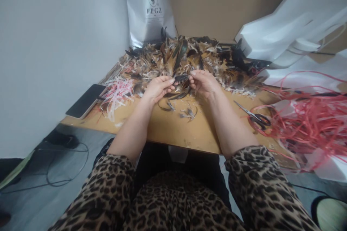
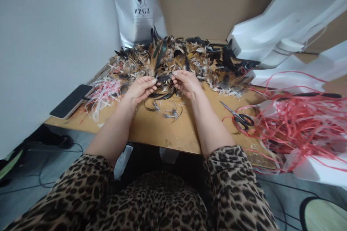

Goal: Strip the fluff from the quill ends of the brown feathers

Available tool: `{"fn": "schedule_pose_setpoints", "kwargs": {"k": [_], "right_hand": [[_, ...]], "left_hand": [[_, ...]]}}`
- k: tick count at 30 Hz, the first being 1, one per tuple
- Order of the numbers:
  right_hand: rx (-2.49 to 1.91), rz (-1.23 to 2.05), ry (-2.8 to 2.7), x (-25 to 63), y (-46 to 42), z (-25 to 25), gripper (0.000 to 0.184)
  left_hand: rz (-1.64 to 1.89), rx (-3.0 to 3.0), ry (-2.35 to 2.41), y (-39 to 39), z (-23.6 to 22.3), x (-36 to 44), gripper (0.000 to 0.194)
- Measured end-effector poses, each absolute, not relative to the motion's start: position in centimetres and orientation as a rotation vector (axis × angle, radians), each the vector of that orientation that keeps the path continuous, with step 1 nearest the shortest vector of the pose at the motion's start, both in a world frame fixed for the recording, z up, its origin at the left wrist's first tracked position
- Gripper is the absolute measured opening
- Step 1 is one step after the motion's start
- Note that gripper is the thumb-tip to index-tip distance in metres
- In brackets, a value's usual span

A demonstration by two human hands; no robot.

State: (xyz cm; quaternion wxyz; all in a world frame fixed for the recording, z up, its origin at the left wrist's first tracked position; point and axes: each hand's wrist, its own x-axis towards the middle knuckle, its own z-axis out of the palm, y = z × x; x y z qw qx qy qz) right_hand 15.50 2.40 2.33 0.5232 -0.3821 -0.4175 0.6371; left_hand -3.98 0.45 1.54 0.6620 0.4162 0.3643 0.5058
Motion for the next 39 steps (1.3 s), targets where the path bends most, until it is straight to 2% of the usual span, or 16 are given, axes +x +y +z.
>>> {"fn": "schedule_pose_setpoints", "kwargs": {"k": [9,13,26,33,39], "right_hand": [[-1.181,1.277,-1.673,16.6,2.1,2.4,0.025],[-1.176,1.303,-1.803,16.4,1.6,2.8,0.022],[-0.883,1.654,-1.222,15.6,1.8,2.2,0.032],[-0.886,1.601,-1.257,14.3,1.5,1.7,0.036],[-0.891,1.452,-1.362,13.8,1.1,1.7,0.033]], "left_hand": [[1.308,1.046,0.937,0.4,1.9,-4.0,0.019],[1.329,1.014,0.954,0.3,2.1,-3.8,0.017],[1.52,0.581,0.892,2.2,1.1,-5.0,0.007],[1.2,0.679,0.766,0.9,1.0,-3.8,0.005],[1.023,0.688,0.724,0.6,0.8,-3.8,0.004]]}}
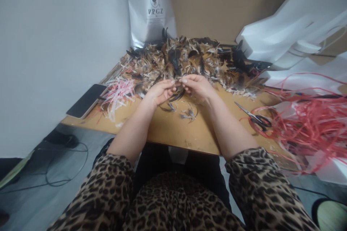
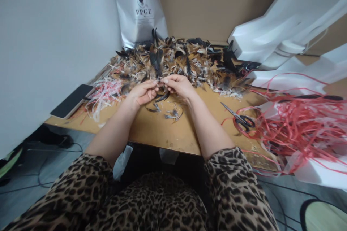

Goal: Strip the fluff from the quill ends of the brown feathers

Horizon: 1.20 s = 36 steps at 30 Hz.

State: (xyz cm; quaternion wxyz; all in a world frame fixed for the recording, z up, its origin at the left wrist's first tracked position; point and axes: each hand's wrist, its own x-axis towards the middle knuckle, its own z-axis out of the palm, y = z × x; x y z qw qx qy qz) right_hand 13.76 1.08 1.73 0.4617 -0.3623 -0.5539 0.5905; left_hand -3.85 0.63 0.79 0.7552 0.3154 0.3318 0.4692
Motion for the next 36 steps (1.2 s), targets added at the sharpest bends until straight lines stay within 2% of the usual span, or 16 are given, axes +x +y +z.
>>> {"fn": "schedule_pose_setpoints", "kwargs": {"k": [5,10,18,30,36], "right_hand": [[-0.954,1.388,-1.518,13.7,0.6,2.1,0.034],[-0.957,1.423,-1.434,13.3,0.8,1.8,0.034],[-0.946,1.425,-1.352,12.9,0.6,2.1,0.034],[-0.981,1.208,-1.371,11.8,0.9,1.0,0.028],[-0.965,1.249,-1.409,11.2,0.5,0.9,0.031]], "left_hand": [[1.056,0.617,0.717,0.7,1.1,-4.0,0.009],[1.18,0.637,0.666,0.6,1.4,-3.9,0.014],[1.206,0.773,0.68,0.7,0.9,-3.8,0.014],[1.326,0.915,0.727,1.1,0.2,-3.3,0.019],[1.39,0.916,0.722,1.1,0.2,-3.0,0.018]]}}
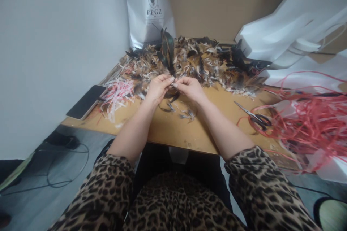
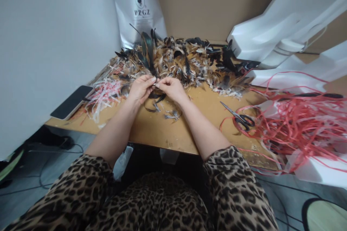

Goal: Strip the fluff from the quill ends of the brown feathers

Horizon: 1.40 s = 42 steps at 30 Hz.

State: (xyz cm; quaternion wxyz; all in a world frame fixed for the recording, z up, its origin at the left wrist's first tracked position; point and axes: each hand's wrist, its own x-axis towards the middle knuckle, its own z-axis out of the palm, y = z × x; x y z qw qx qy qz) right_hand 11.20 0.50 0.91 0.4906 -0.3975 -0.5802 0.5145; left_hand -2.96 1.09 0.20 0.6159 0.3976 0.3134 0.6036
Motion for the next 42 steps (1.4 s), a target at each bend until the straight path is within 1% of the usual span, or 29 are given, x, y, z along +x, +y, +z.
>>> {"fn": "schedule_pose_setpoints", "kwargs": {"k": [4,8,10,13,15,22,25,28,31,32,36,37,39,40,42], "right_hand": [[-0.95,1.341,-1.283,11.7,0.9,0.8,0.034],[-0.989,1.348,-1.14,12.3,1.5,0.7,0.034],[-0.979,1.383,-1.134,12.4,1.6,0.6,0.036],[-0.92,1.527,-1.168,12.4,1.6,0.6,0.039],[-0.913,1.588,-1.209,12.4,1.5,0.5,0.037],[-0.898,1.489,-1.175,13.5,1.5,1.6,0.032],[-0.905,1.346,-1.065,14.4,2.2,1.9,0.032],[-1.025,1.009,-1.049,15.8,3.4,1.3,0.026],[-1.209,0.78,-1.169,17.4,4.9,0.1,0.016],[-1.271,0.659,-1.204,17.9,5.2,-0.2,0.014],[-1.335,0.176,-1.314,18.4,5.3,-0.5,0.038],[-1.32,0.119,-1.342,18.1,4.9,-0.2,0.039],[-1.271,0.093,-1.41,17.1,3.8,0.8,0.034],[-1.23,0.135,-1.433,16.5,3.2,1.3,0.03],[-1.138,0.323,-1.481,15.2,2.0,2.2,0.018]], "left_hand": [[1.398,0.849,0.662,1.0,0.6,-3.1,0.014],[1.385,0.753,0.612,1.0,1.0,-3.4,0.013],[1.361,0.738,0.602,0.9,1.2,-3.5,0.014],[1.345,0.732,0.58,0.9,1.1,-3.5,0.013],[1.345,0.73,0.576,0.9,1.1,-3.5,0.014],[1.351,0.64,0.548,1.2,1.0,-4.0,0.013],[1.337,0.615,0.548,1.1,1.2,-4.1,0.013],[1.336,0.611,0.599,1.0,1.4,-4.1,0.013],[1.332,0.619,0.649,0.8,1.5,-4.0,0.014],[1.329,0.626,0.656,0.8,1.5,-4.0,0.014],[1.317,0.648,0.657,0.8,1.3,-3.9,0.015],[1.307,0.654,0.657,0.8,1.3,-3.9,0.015],[1.285,0.669,0.66,0.8,1.2,-3.8,0.014],[1.277,0.68,0.666,0.8,1.2,-3.7,0.013],[1.277,0.701,0.679,0.8,1.2,-3.6,0.013]]}}
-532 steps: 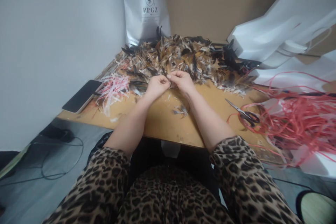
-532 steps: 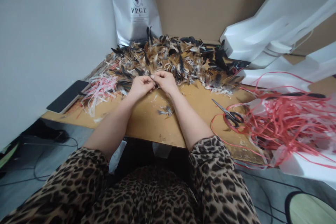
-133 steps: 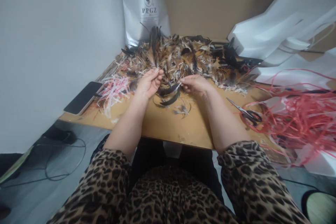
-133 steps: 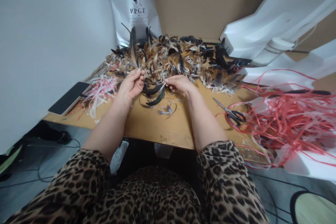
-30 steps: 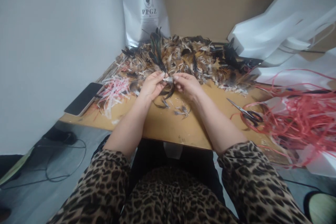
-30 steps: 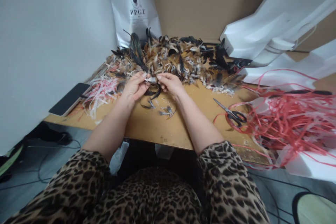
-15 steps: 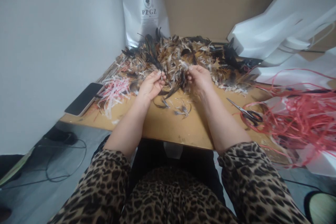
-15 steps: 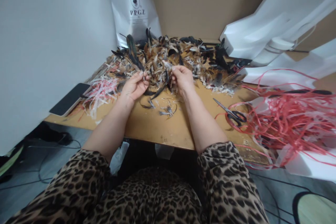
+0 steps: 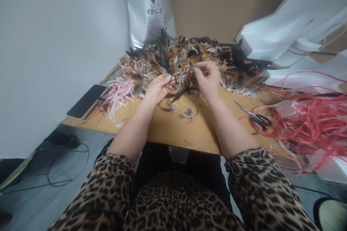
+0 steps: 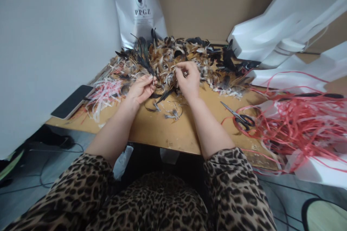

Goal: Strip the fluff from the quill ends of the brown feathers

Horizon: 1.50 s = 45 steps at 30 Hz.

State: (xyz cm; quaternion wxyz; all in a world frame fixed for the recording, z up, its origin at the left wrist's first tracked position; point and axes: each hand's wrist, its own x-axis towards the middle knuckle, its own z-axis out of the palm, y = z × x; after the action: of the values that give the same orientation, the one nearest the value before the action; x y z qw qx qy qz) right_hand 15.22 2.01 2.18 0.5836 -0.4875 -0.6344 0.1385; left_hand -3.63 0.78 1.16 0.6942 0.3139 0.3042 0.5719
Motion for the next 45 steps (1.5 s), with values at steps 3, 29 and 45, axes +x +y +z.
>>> {"fn": "schedule_pose_setpoints", "kwargs": {"k": [3,29,45], "right_hand": [[-1.04,0.697,-1.502,13.6,0.8,2.9,0.019],[-0.934,1.172,-1.151,12.3,1.2,1.8,0.04],[-0.907,1.199,-1.167,11.5,0.8,1.4,0.029]], "left_hand": [[1.295,0.732,0.674,0.8,1.0,-3.6,0.013],[1.093,0.763,0.746,0.8,0.1,-3.1,0.009],[1.054,0.901,0.828,0.1,0.5,-2.4,0.003]]}}
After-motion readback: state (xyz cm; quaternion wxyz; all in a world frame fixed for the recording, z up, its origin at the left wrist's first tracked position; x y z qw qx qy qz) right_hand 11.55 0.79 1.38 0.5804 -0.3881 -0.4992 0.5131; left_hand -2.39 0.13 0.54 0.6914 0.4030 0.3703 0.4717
